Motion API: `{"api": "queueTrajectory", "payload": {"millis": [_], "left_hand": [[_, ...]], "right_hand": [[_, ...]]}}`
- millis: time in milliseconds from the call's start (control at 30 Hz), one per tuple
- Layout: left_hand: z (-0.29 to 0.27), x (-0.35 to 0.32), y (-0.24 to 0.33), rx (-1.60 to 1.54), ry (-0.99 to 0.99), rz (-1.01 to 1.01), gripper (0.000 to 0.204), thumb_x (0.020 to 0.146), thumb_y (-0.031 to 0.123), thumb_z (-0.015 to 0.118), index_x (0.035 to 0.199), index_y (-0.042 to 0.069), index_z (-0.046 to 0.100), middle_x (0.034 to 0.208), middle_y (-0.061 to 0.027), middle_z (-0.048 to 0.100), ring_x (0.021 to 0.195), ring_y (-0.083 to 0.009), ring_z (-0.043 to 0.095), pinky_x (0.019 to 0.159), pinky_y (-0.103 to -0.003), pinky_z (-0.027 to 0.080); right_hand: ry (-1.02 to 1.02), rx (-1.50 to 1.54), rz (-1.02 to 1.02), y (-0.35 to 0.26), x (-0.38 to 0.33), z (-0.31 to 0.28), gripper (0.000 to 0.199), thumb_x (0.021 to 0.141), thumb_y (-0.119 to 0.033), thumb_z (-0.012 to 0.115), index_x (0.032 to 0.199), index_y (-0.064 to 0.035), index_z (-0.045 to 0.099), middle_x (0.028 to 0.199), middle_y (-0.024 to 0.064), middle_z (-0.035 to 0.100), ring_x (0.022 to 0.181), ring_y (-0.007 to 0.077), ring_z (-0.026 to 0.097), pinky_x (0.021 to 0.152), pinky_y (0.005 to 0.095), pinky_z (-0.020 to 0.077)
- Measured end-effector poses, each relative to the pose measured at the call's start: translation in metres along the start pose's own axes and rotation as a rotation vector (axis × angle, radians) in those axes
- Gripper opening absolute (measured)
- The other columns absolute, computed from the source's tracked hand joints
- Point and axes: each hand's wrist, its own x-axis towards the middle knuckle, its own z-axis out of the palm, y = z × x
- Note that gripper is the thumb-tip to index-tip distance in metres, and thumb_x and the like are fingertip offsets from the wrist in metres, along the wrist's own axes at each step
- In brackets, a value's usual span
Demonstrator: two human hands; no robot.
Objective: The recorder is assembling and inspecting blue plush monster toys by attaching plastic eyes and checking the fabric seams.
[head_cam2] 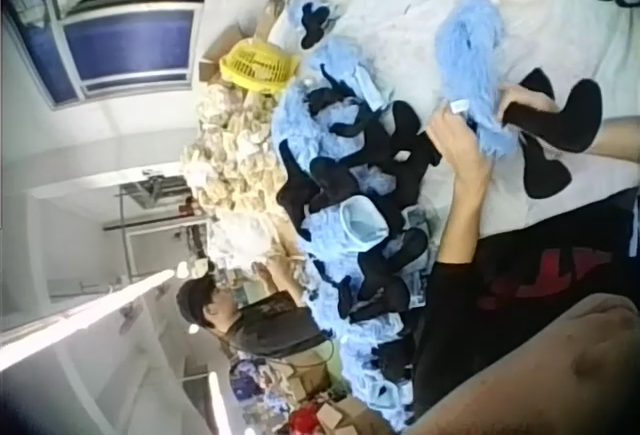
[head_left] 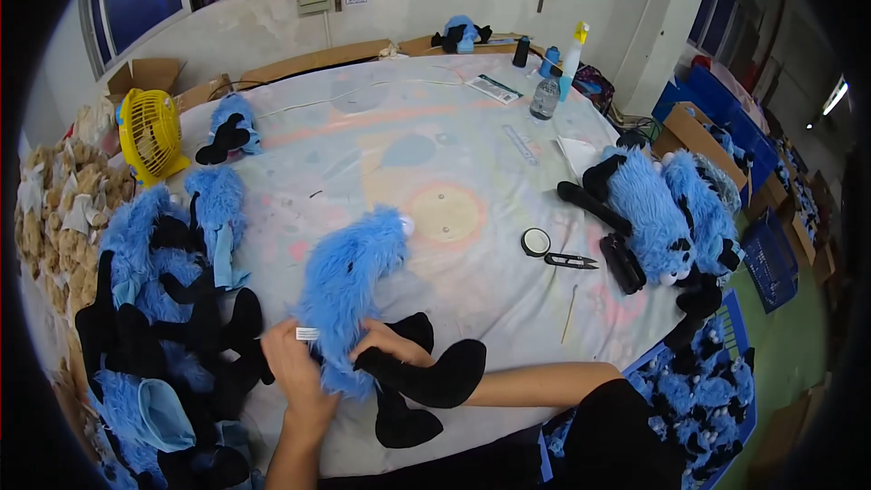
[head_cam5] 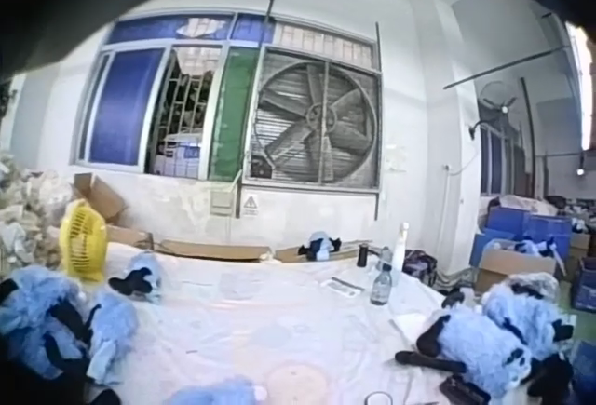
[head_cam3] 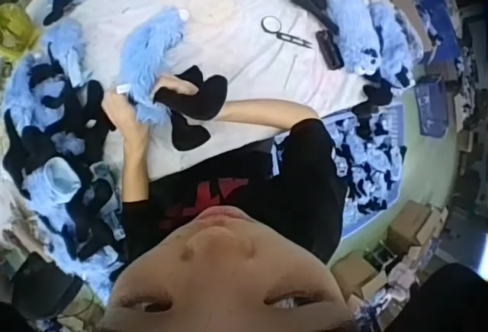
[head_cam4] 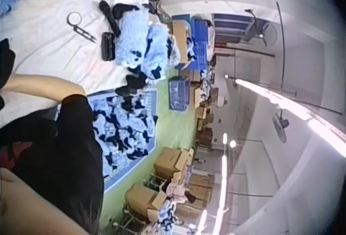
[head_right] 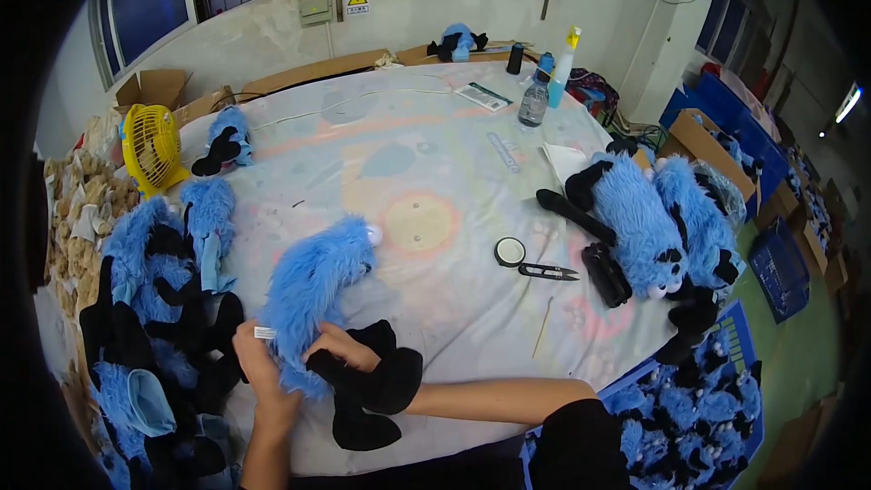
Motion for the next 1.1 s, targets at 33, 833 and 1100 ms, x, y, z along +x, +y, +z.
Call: {"api": "queueTrajectory", "payload": {"millis": [33, 833, 1100], "left_hand": [[0.002, -0.001, 0.000, -0.052, 0.063, -0.030, 0.037, 0.070, 0.017, 0.063, 0.101, 0.002, 0.050, 0.095, -0.0163, 0.049, 0.082, -0.0272, 0.043, 0.074, -0.035, 0.036], [-0.039, -0.046, 0.019, -0.481, -0.123, -0.490, 0.035, 0.067, 0.001, 0.057, 0.102, -0.003, 0.055, 0.092, -0.0110, 0.059, 0.076, -0.0195, 0.053, 0.072, -0.027, 0.043], [-0.016, -0.054, 0.016, -1.165, 0.212, -0.935, 0.026, 0.081, 0.002, 0.051, 0.106, -0.001, 0.056, 0.096, -0.0093, 0.061, 0.076, -0.0141, 0.056, 0.073, -0.024, 0.045]], "right_hand": [[-0.002, -0.003, -0.045, -0.003, 0.001, 0.002, 0.009, 0.086, -0.006, 0.051, 0.094, -0.0056, 0.056, 0.104, 0.0044, 0.049, 0.076, 0.0144, 0.046, 0.069, 0.0212, 0.0332], [0.100, -0.165, -0.163, -0.021, 0.005, 0.008, 0.021, 0.080, 0.006, 0.050, 0.096, -0.0023, 0.061, 0.091, 0.0049, 0.051, 0.076, 0.0134, 0.047, 0.068, 0.0227, 0.0362], [-0.176, -0.047, -0.154, -0.035, 0.004, 0.018, 0.022, 0.083, 0.004, 0.051, 0.100, -0.0025, 0.063, 0.094, 0.0057, 0.052, 0.073, 0.0138, 0.045, 0.066, 0.0216, 0.0360]]}}
